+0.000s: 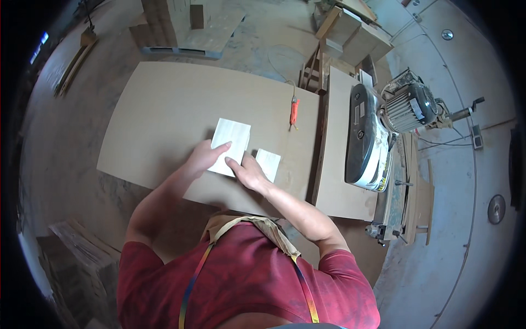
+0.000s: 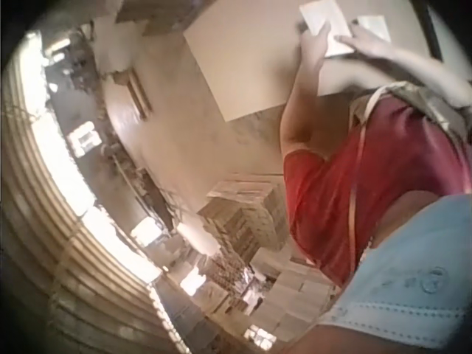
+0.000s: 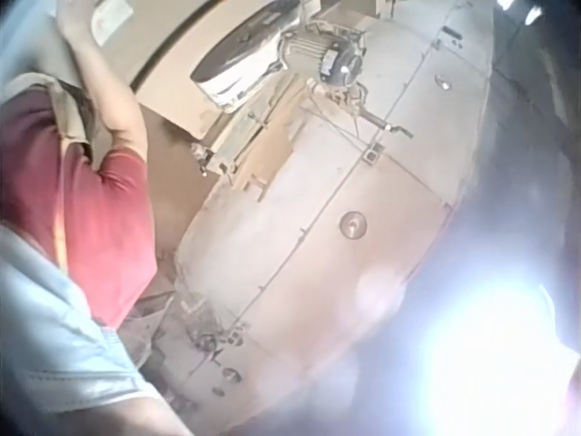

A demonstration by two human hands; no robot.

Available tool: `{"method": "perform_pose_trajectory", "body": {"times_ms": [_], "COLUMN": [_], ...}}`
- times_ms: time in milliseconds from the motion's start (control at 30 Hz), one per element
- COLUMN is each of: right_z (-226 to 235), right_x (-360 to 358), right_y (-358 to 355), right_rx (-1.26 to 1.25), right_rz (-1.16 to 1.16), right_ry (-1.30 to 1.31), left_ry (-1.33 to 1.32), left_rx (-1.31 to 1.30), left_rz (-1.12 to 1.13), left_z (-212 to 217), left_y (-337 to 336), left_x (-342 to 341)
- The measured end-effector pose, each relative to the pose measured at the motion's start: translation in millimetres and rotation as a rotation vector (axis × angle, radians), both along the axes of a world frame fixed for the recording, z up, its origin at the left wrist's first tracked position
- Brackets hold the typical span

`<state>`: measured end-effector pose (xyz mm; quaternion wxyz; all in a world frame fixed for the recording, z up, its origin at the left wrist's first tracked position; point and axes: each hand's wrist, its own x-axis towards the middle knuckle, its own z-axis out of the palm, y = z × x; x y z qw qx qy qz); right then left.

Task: The recorder uses a belt sander to smooth the edges of wooden blocks and then packs the finished blocks into cardboard boxes.

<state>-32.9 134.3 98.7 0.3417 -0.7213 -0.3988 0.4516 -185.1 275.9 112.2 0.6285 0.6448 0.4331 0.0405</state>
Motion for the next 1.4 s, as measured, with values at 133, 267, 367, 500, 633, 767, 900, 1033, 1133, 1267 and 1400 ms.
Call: {"method": "perform_pose_trajectory", "body": {"times_ms": [133, 267, 367, 500, 633, 767, 900, 1033, 1133, 1267, 1400], "right_z": [-1.9, 7.7, 6.3, 5.7, 10.7, 22.9, 9.6, 3.5, 0.6, -3.4, -7.8], "right_x": [-1.8, -5.9, -5.0, -2.3, 1.5, -5.2, -9.7, -8.8, -5.5, 2.4, 22.0], "right_y": [-1.8, -4.2, -2.4, 4.8, 12.1, 9.2, 8.3, 5.0, -2.3, -20.8, -58.6], "right_rx": [0.081, -0.015, 0.012, 0.017, -0.054, -0.036, 0.080, 0.185, 0.252, 0.377, 0.407], "right_rz": [-0.061, -0.069, -0.087, -0.097, -0.103, -0.172, -0.291, -0.382, -0.437, -0.496, -0.488], "right_ry": [0.031, 0.039, 0.015, 0.014, 0.075, 0.156, 0.087, 0.174, 0.287, 0.392, 0.566], "left_ry": [-0.013, 0.023, 0.015, 0.019, 0.044, 0.036, -0.025, -0.086, -0.126, -0.137, -0.174], "left_rx": [0.031, 0.113, 0.120, 0.141, 0.181, 0.244, 0.237, 0.251, 0.267, 0.262, 0.214], "left_rz": [0.053, 0.023, 0.034, 0.054, 0.051, 0.081, 0.183, 0.237, 0.252, 0.258, 0.196], "left_z": [0.7, -14.9, -7.3, -5.1, -11.7, -13.7, -3.7, 3.9, 12.4, 31.9, 28.0], "left_y": [-6.2, -5.7, -7.9, -6.2, -0.2, 0.2, -11.9, -22.5, -33.1, -57.8, -84.0], "left_x": [4.0, 4.2, 6.6, 6.7, 6.8, 1.9, 2.8, 2.0, 3.3, 13.9, 31.1]}}
